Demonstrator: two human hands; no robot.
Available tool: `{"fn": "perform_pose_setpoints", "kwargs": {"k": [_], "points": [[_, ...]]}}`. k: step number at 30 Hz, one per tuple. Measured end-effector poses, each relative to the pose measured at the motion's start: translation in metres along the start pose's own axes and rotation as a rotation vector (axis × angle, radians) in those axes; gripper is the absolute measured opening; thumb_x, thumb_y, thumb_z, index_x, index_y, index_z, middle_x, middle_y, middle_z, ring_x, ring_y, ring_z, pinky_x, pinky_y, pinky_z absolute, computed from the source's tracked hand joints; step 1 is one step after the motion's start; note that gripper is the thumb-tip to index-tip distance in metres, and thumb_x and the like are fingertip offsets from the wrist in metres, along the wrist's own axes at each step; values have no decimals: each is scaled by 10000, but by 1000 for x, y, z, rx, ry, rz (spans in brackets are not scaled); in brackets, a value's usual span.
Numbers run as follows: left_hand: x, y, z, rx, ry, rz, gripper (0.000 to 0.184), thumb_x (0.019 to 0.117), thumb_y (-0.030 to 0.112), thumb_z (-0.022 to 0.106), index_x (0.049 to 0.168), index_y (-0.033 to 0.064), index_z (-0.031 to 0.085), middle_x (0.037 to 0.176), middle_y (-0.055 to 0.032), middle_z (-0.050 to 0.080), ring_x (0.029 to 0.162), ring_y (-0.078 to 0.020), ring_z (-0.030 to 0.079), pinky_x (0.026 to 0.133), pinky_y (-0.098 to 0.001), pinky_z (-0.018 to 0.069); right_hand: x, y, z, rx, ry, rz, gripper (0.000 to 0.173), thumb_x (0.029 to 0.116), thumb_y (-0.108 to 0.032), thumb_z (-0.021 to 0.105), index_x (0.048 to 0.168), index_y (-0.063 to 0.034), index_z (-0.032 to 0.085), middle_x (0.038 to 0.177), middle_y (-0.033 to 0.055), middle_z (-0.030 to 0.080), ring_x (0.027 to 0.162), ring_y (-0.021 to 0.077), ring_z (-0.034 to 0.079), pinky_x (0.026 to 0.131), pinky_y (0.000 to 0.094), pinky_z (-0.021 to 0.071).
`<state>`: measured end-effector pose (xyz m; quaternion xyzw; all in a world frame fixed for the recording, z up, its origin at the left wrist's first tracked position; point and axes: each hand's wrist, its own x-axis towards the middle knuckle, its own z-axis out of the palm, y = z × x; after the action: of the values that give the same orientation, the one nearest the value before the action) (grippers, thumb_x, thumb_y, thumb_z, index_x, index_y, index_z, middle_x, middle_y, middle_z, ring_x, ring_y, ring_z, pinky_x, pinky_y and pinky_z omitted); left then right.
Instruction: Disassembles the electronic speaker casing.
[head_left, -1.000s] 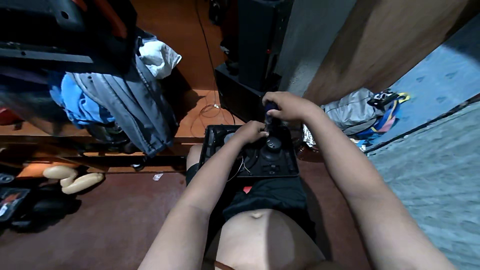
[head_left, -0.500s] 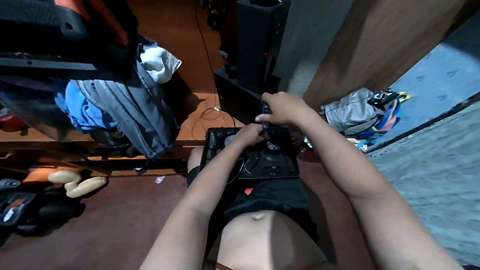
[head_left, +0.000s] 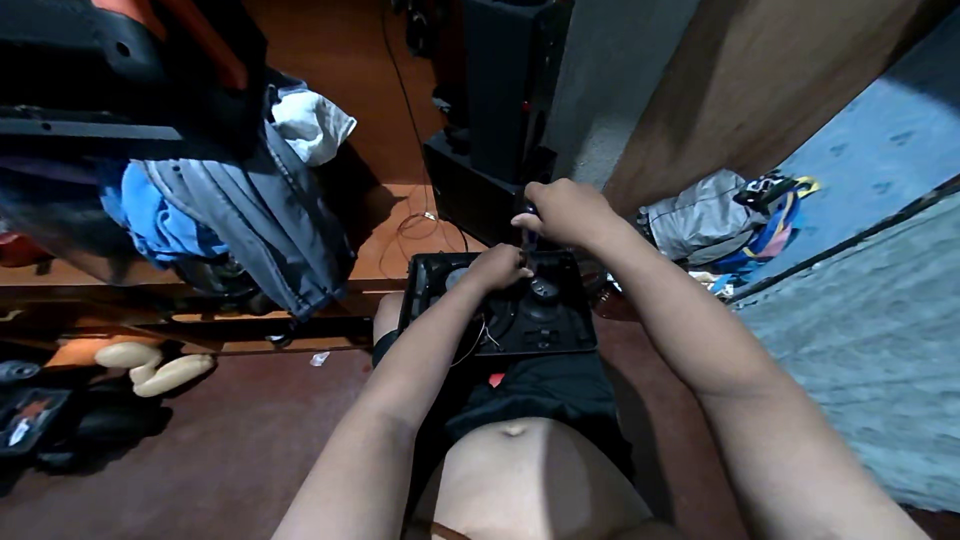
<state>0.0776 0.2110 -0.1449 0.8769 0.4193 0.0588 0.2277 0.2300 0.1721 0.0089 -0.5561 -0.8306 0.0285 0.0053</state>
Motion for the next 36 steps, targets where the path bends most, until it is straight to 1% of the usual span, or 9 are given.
{"fn": "perform_pose_setpoints", "kwargs": {"k": [4,7,11,13,17,20,22,29,36], "points": [[-3,-1,2,-29,40,22,369,1034,409,598,1052,74,751,1031,-138,734,1015,-315,705,935,-606,538,6,13,-2,37,-64,-268,239,1043,-233,596,1224,-91,659,1177,146,680,1135,321,662,978,537,534],[-3,-10,4,-154,113,87,311,1048,333,589,1110,66,737,1055,-127,735,1027,-278,705,964,-558,541,7,23,-6,101,-80,-404,224,899,-8,691,1106,-91,716,1205,132,638,1136,285,627,993,480,526],[-2,-10,4,-147,167,92,295,1025,292,635,1000,16,737,971,-149,733,960,-299,712,922,-566,553,-1,14,0,88,-47,-157,574,912,-473,742,1377,-178,579,1275,135,612,1097,321,657,872,575,564],[-3,-6,1,-149,161,61,288,997,315,669,974,36,736,951,-128,730,942,-284,707,909,-577,554,-2,7,2,41,-2,-40,578,956,-609,628,1293,-141,592,1102,148,678,977,360,698,764,613,564],[-7,-3,2,-144,148,38,375,972,420,694,949,46,709,904,-128,701,879,-300,687,832,-593,550,4,13,8,52,1,-201,281,1050,-317,586,1163,-70,657,1125,149,671,1066,327,678,895,548,560],[-11,-2,0,-274,197,74,367,973,280,714,1259,59,651,1163,-133,713,1071,-283,698,969,-569,547,6,26,7,109,-23,-387,116,934,-24,670,1035,-47,721,1161,139,648,1092,288,644,971,473,538],[-11,-4,1,-273,181,129,278,1013,196,646,1230,27,684,1172,-146,723,1095,-282,698,1004,-548,531,6,29,9,160,-32,-436,158,864,54,680,981,-43,724,1142,130,660,1098,280,632,986,465,517],[-7,-7,2,-199,156,141,227,1036,223,603,1101,57,743,1047,-103,748,945,-237,723,919,-514,575,-10,3,10,133,124,52,594,988,-552,614,1375,-106,558,1305,197,582,1000,370,691,788,576,588],[-8,-4,2,-116,114,72,314,1052,300,591,1107,14,707,1069,-166,719,1032,-321,699,958,-587,531,2,15,21,250,164,-242,205,983,-151,685,1153,-39,657,1165,173,610,1046,315,656,916,484,566]]}}
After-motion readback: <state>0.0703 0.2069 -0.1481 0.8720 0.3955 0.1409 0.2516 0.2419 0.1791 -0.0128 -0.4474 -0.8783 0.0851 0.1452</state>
